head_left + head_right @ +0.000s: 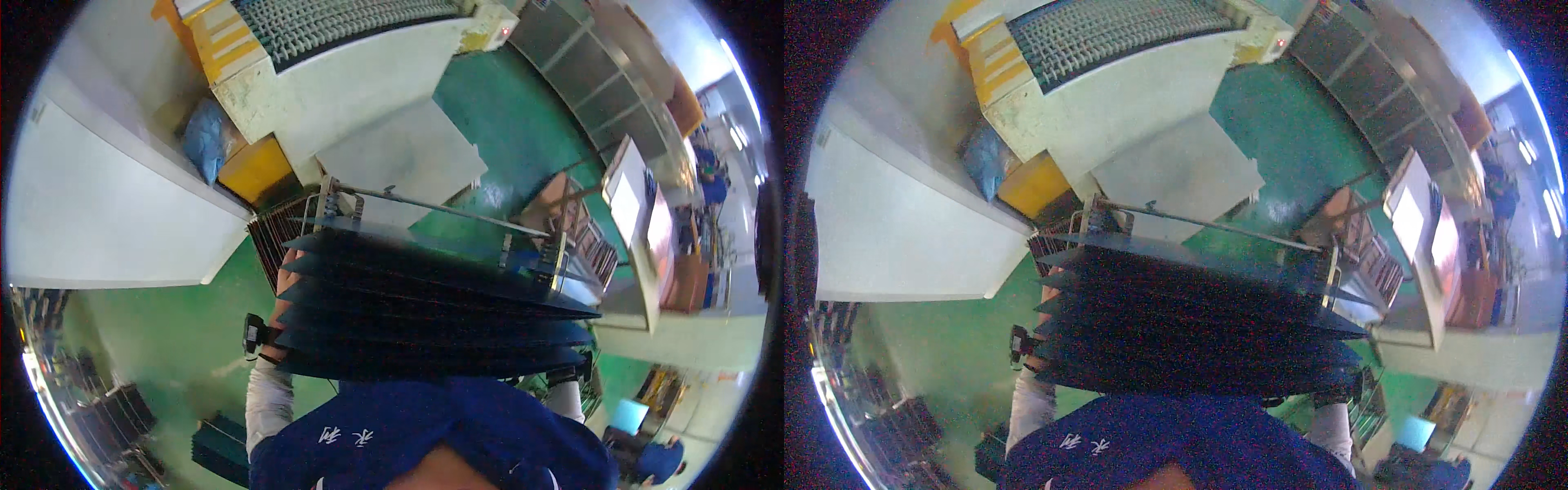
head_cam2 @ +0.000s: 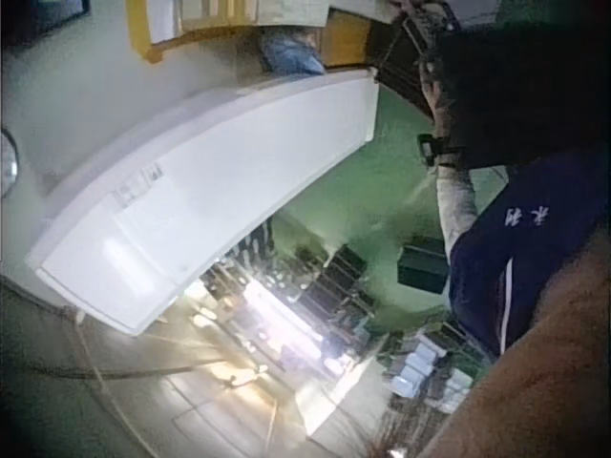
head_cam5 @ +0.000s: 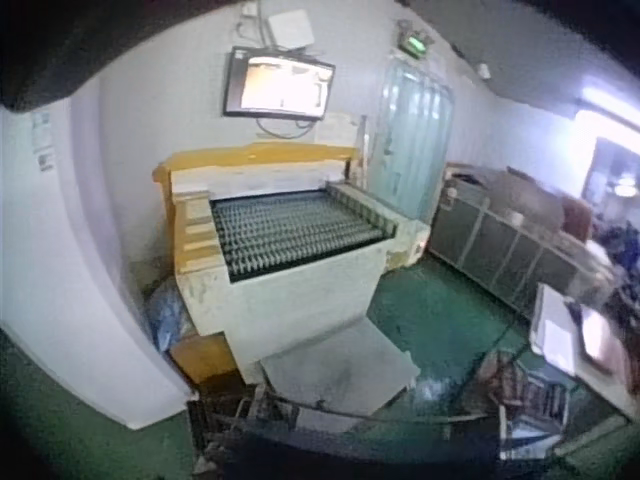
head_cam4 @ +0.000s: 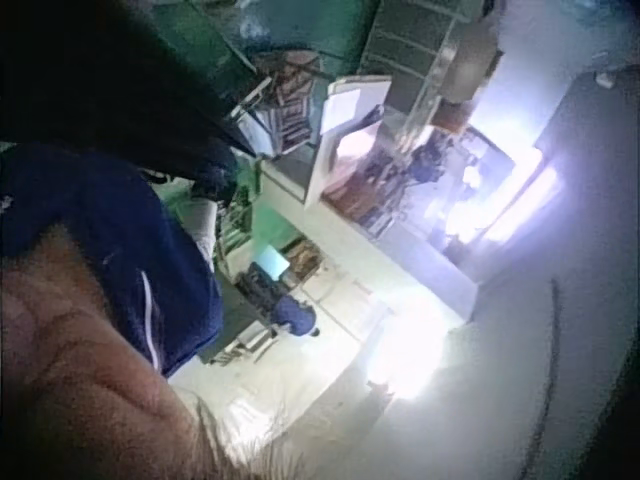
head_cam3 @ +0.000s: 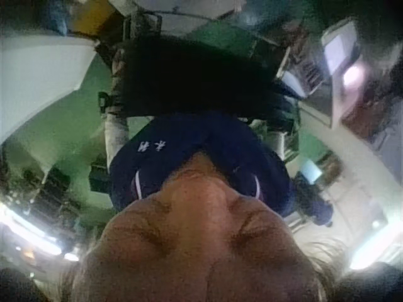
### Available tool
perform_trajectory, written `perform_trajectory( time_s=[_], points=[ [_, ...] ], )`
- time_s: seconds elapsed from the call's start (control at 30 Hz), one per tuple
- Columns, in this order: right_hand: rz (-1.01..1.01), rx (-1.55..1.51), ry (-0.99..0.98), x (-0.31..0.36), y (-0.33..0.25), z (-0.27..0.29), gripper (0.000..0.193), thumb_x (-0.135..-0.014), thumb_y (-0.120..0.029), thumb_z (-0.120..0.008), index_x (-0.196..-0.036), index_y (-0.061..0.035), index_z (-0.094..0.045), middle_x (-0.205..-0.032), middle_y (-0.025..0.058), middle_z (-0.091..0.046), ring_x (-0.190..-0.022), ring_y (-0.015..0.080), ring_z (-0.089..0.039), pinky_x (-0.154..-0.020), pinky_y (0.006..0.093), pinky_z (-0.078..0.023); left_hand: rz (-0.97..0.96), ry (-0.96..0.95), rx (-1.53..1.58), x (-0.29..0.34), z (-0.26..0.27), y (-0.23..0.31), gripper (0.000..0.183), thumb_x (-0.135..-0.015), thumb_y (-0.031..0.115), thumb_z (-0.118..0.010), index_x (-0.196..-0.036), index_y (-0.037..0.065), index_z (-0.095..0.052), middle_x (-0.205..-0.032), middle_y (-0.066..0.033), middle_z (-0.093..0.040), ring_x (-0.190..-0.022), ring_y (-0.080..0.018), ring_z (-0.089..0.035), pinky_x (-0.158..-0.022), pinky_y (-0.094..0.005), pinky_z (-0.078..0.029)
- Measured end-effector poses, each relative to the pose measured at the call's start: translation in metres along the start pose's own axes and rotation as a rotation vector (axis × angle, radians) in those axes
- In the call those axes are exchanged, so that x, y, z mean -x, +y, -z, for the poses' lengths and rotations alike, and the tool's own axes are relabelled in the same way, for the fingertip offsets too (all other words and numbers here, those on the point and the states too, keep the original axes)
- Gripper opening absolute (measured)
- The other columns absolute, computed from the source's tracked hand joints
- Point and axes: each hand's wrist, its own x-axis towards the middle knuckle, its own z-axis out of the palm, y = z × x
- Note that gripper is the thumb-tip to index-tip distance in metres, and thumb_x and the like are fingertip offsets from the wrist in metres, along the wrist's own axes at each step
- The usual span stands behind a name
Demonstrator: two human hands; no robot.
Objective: Loading blue industrial sheets into a processing machine and organizing them into storage racks on a fabrication floor.
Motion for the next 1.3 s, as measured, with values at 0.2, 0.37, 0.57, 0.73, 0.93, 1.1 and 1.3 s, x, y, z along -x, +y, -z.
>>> perform_trajectory(
  time_s=[0.2, 0.37, 0.57, 0.73, 0.93, 1.1, 1.3],
  points=[
    [0.050, 0.035, -0.028, -0.074, -0.098, -0.013, 0.038, -0.090, -0.014, -0.054, -0.126, -0.0027, -0.051, -0.109, 0.0066, -0.063, -0.095, 0.0180, -0.060, -0.087, 0.0325, -0.048, -0.016, 0.068, 0.008, -0.064, -0.016, 0.029, 0.043, -0.092, 0.016, -0.056, -0.132, 0.004, -0.044, -0.119, -0.0078, -0.054, -0.109, -0.0180, -0.052, -0.089, -0.0305, -0.046],
    [0.111, 0.056, -0.080, -0.151, -0.165, -0.034, 0.038, -0.090, -0.014, -0.054, -0.127, -0.0028, -0.050, -0.108, 0.0066, -0.063, -0.095, 0.0180, -0.060, -0.086, 0.0326, -0.048, -0.019, 0.200, 0.034, -0.082, -0.014, 0.034, 0.042, -0.092, 0.017, -0.055, -0.132, 0.004, -0.044, -0.120, -0.0079, -0.053, -0.109, -0.0182, -0.052, -0.089, -0.0305, -0.046],
    [0.211, 0.122, -0.173, -0.260, -0.260, -0.065, 0.039, -0.091, -0.014, -0.054, -0.127, -0.0029, -0.050, -0.108, 0.0066, -0.063, -0.095, 0.0180, -0.060, -0.086, 0.0327, -0.048, -0.049, 0.325, 0.100, -0.125, -0.040, 0.034, 0.042, -0.093, 0.017, -0.054, -0.132, 0.004, -0.044, -0.120, -0.0081, -0.053, -0.110, -0.0184, -0.052, -0.089, -0.0306, -0.046],
    [0.318, 0.232, -0.266, -0.371, -0.359, -0.097, 0.039, -0.091, -0.015, -0.054, -0.128, -0.0029, -0.049, -0.108, 0.0066, -0.063, -0.095, 0.0181, -0.060, -0.086, 0.0329, -0.049, -0.106, 0.398, 0.211, -0.191, -0.083, 0.030, 0.042, -0.093, 0.017, -0.054, -0.132, 0.005, -0.044, -0.120, -0.0082, -0.053, -0.110, -0.0186, -0.051, -0.089, -0.0306, -0.047],
    [0.466, 0.331, -0.374, -0.472, -0.447, -0.145, 0.040, -0.091, -0.015, -0.054, -0.129, -0.0030, -0.049, -0.108, 0.0066, -0.063, -0.095, 0.0181, -0.060, -0.086, 0.0330, -0.049, -0.288, 0.393, -0.781, -0.250, -0.103, 0.009, 0.058, -0.093, 0.020, -0.059, -0.143, 0.006, -0.032, -0.131, -0.0116, -0.048, -0.108, -0.0212, -0.055, -0.093, -0.0319, -0.047],
    [0.641, 0.318, -0.525, -0.536, -0.490, -0.186, 0.041, -0.091, -0.015, -0.054, -0.129, -0.0031, -0.048, -0.108, 0.0066, -0.063, -0.095, 0.0181, -0.060, -0.086, 0.0331, -0.049, -0.370, 0.321, -1.111, -0.300, -0.122, 0.010, 0.074, -0.084, 0.016, -0.067, -0.146, 0.009, -0.027, -0.133, -0.0135, -0.045, -0.107, -0.0258, -0.055, -0.091, -0.0356, -0.050],
    [0.739, 0.801, -0.613, -0.564, -0.512, -0.219, 0.043, -0.092, -0.020, -0.055, -0.130, -0.0025, -0.047, -0.109, 0.0071, -0.062, -0.097, 0.0184, -0.059, -0.086, 0.0336, -0.048, -0.068, 0.436, -0.163, -0.323, -0.130, 0.003, 0.074, -0.082, 0.026, -0.069, -0.143, 0.008, -0.031, -0.125, -0.0112, -0.053, -0.105, -0.0230, -0.056, -0.088, -0.0351, -0.048]
  ],
)
